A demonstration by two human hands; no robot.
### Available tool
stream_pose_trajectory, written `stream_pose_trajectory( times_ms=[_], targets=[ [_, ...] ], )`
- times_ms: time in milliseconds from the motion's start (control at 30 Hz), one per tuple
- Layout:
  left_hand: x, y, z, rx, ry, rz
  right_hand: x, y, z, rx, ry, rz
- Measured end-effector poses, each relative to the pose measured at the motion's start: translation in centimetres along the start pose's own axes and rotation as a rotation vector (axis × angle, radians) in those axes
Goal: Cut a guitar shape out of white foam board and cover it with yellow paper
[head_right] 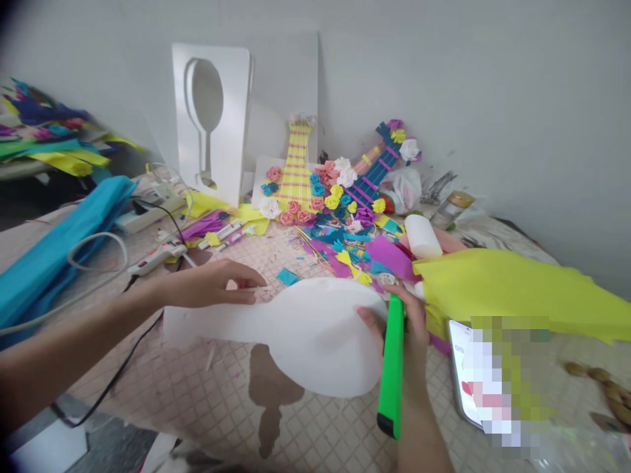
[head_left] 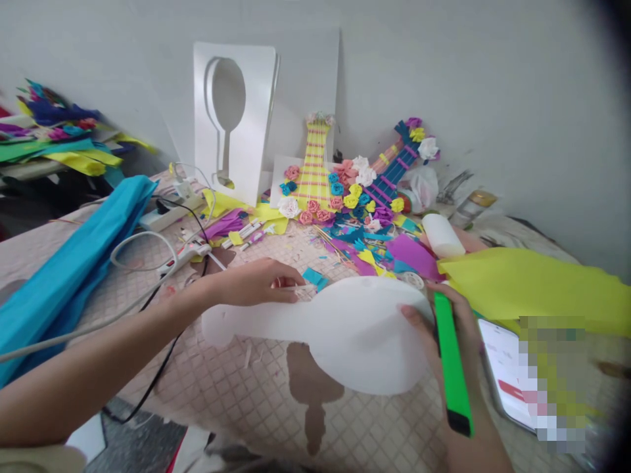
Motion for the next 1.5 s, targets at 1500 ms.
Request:
stream_pose_trajectory(
  times_ms=[1500],
  targets=[
    [12.2,-4.9,4.2,0.007,0.567,0.162,-1.0,1.5,-0.2,-0.093,-0.154,0.058]
  ],
)
Point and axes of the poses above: each hand's wrist, its own z-axis towards the middle knuckle, its own x-axis out of the back of the hand, y = z × x, the point moved 8 cm from there along z, towards the middle knuckle, and after that the axes turned 5 degrees about -z, right-handed, at the moved point
